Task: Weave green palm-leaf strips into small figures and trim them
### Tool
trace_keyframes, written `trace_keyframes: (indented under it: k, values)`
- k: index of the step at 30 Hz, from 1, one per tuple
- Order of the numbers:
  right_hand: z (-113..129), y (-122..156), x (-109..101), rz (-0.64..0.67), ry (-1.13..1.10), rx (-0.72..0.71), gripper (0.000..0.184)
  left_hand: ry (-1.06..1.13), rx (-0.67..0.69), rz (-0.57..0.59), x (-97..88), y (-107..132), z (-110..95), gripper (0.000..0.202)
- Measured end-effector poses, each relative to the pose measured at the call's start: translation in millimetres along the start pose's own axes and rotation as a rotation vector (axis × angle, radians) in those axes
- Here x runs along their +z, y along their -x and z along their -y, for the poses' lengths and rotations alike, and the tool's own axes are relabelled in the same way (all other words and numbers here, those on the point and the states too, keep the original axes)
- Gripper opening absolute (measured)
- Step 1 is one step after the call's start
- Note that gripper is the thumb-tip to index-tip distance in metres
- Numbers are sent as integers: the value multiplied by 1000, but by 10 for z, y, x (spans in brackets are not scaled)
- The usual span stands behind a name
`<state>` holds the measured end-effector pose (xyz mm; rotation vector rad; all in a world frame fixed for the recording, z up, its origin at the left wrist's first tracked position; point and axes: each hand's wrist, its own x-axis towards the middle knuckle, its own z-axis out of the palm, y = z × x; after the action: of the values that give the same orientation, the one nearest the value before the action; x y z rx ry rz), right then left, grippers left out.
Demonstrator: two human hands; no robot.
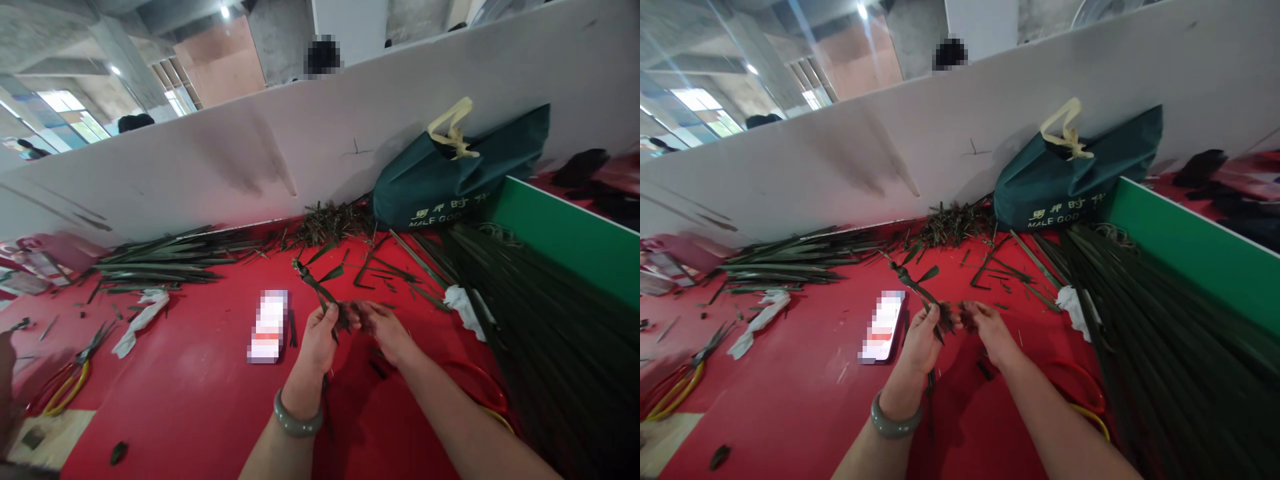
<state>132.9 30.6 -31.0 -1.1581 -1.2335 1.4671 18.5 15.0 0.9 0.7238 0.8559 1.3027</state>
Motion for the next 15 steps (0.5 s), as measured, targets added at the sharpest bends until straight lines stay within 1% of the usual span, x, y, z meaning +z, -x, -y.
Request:
trace_keyframes:
  k: [3,5,6,9,11,13,15]
  values:
    - [64,15,7,73,-355,75,22,28,-7,52,33,35,15,21]
    - [93,18,0,100,-484,101,19,54,-6,89,45,58,12,20]
    - [99,16,-9,85,-519,116,19,62,-5,98,48,68,8,20]
    - [82,2,-58,-38,-612,153,20,69,-24,97,43,81,-4,22]
    - [58,-10,-98,-122,-698,151,19,71,-41,89,33,71,0,25]
    - [46,-21,-130,-200,-781,137,19,84,-28,59,18,45,15,27]
    - [56,-29,-148,-272,-818,107,19,99,-2,15,-3,8,34,26]
